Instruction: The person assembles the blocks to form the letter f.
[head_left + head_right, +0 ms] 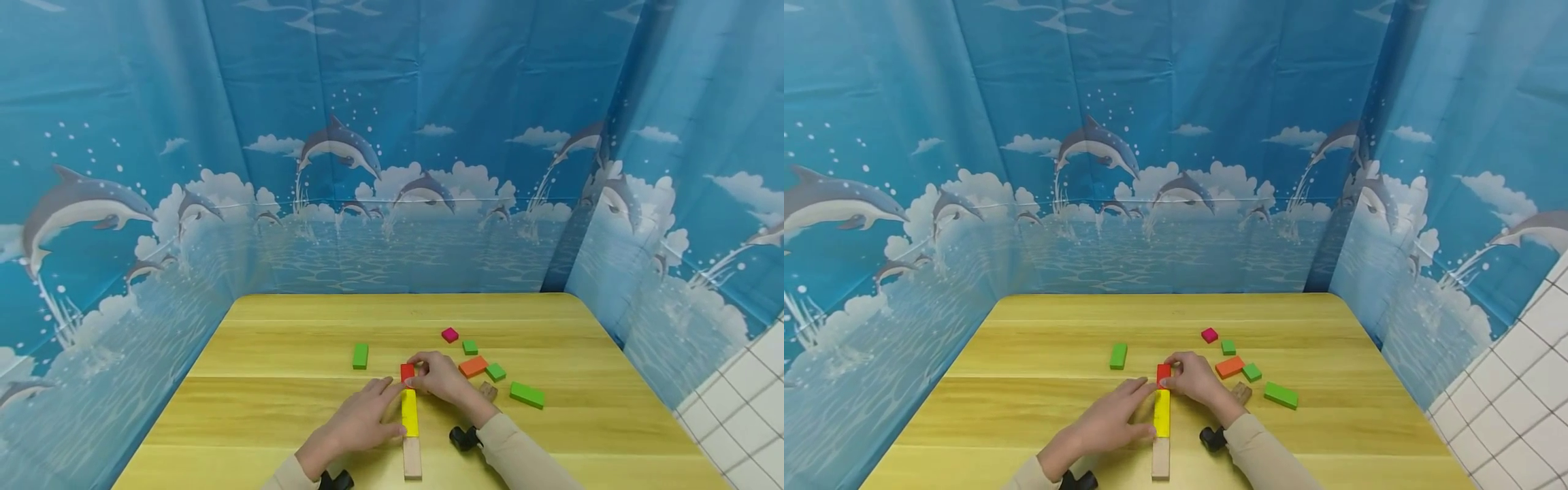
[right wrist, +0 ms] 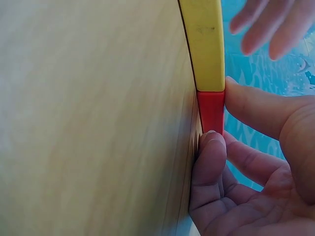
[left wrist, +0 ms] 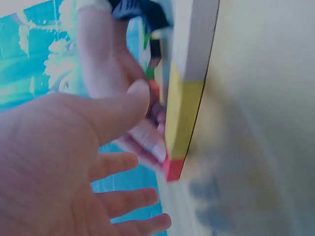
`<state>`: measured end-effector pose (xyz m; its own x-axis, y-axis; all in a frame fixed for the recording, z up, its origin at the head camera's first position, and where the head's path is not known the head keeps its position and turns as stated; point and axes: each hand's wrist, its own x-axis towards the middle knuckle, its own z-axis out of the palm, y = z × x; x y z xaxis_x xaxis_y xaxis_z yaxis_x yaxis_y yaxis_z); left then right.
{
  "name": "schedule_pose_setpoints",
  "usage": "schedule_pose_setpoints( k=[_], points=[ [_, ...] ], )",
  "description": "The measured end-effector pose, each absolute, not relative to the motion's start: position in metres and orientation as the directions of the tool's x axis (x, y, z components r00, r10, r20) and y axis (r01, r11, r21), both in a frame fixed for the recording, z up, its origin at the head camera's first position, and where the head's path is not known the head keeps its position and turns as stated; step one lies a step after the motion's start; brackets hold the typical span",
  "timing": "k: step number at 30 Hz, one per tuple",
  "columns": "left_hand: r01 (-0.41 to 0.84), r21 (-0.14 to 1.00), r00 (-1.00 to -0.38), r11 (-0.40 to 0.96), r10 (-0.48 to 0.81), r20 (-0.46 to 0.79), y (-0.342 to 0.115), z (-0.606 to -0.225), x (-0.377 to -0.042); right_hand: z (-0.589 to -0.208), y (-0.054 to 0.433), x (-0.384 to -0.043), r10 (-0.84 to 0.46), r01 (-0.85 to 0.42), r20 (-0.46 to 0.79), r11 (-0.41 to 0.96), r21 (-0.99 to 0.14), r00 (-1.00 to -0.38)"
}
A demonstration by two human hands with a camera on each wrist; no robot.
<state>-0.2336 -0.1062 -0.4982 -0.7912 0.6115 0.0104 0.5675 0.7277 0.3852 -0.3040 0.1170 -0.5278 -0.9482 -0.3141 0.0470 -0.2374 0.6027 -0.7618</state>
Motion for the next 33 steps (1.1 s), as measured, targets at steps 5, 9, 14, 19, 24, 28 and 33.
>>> schedule_pose_setpoints(
  k=[5, 9, 14, 19, 24, 28, 33],
  points=[
    [0.527, 0.378, -0.840, 0.761, 0.533, 0.098, -0.116, -0.489, -0.252, -0.527, 0.118, -0.305, -0.311, -0.226, 0.036, 0.600, -0.767, -0.950],
    [0.479, 0.404, -0.875, 0.779, 0.460, 0.151, -0.125, -0.485, -0.267, -0.525, 0.117, -0.305, -0.303, -0.216, 0.032, 0.595, -0.775, -0.952],
    [0.434, 0.434, -0.899, 0.789, 0.407, 0.159, -0.136, -0.489, -0.283, -0.527, 0.117, -0.305, -0.314, -0.221, 0.035, 0.584, -0.781, -0.949],
    [0.406, 0.463, -0.912, 0.788, 0.381, 0.150, -0.144, -0.501, -0.299, -0.530, 0.117, -0.304, -0.321, -0.226, 0.034, 0.584, -0.780, -0.946],
    [0.395, 0.484, -0.917, 0.781, 0.369, 0.153, -0.151, -0.508, -0.318, -0.530, 0.118, -0.304, -0.328, -0.243, 0.047, 0.590, -0.770, -0.943],
    [0.393, 0.511, -0.915, 0.764, 0.382, 0.132, -0.157, -0.510, -0.333, -0.528, 0.118, -0.305, -0.328, -0.243, 0.049, 0.583, -0.775, -0.943],
    [0.397, 0.533, -0.901, 0.747, 0.427, 0.073, -0.161, -0.507, -0.344, -0.527, 0.119, -0.305, -0.332, -0.242, 0.048, 0.573, -0.783, -0.942]
  ],
)
